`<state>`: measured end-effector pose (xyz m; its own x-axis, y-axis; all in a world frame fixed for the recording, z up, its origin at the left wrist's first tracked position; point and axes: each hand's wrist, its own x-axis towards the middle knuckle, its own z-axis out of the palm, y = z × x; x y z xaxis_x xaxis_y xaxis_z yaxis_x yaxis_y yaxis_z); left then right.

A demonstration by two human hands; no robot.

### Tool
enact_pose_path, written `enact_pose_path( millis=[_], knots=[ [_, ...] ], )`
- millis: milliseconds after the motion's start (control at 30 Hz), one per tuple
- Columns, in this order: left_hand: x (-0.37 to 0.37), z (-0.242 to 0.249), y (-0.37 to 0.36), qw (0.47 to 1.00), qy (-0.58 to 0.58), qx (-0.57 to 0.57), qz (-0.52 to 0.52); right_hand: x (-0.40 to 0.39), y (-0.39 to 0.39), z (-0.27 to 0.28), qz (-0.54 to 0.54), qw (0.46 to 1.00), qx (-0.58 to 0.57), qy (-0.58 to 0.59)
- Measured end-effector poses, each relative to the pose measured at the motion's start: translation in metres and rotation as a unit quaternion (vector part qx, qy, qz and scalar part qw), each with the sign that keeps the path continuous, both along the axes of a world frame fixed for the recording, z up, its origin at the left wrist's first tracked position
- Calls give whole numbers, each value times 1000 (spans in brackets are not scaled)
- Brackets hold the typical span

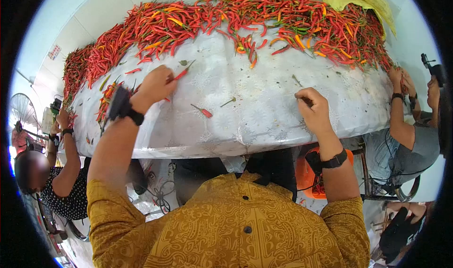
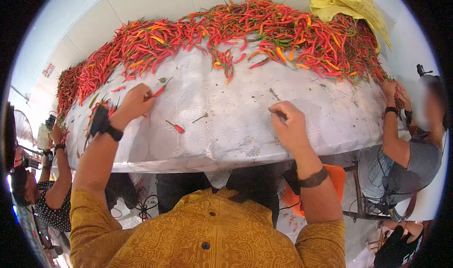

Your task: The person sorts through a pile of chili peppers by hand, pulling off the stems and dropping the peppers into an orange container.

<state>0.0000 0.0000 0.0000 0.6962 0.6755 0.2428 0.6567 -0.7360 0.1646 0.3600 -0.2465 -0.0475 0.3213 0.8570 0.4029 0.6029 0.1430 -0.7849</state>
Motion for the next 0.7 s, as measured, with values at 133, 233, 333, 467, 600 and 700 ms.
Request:
enact_pose_path(
  millis=[133,233,333,467,600,700],
  knots=[
    [-61,15,-6,994,100,-24,39,-7,0,6,1,1000,-23,-5],
    [-85,28,-5,981,170,-17,94,-7,2,4,3,1000,-16,-18],
    [-72,38,-20,983,126,37,127,-5,1,3,2,999,-7,-33],
    [-24,20,-43,992,-48,19,-114,-5,2,1,7,1000,11,-26],
    [28,-6,-94,968,75,-5,-238,-5,0,1,-7,999,6,-39],
    [41,-7,-80,965,147,0,-216,-3,0,0,0,999,7,-32]
  ],
)
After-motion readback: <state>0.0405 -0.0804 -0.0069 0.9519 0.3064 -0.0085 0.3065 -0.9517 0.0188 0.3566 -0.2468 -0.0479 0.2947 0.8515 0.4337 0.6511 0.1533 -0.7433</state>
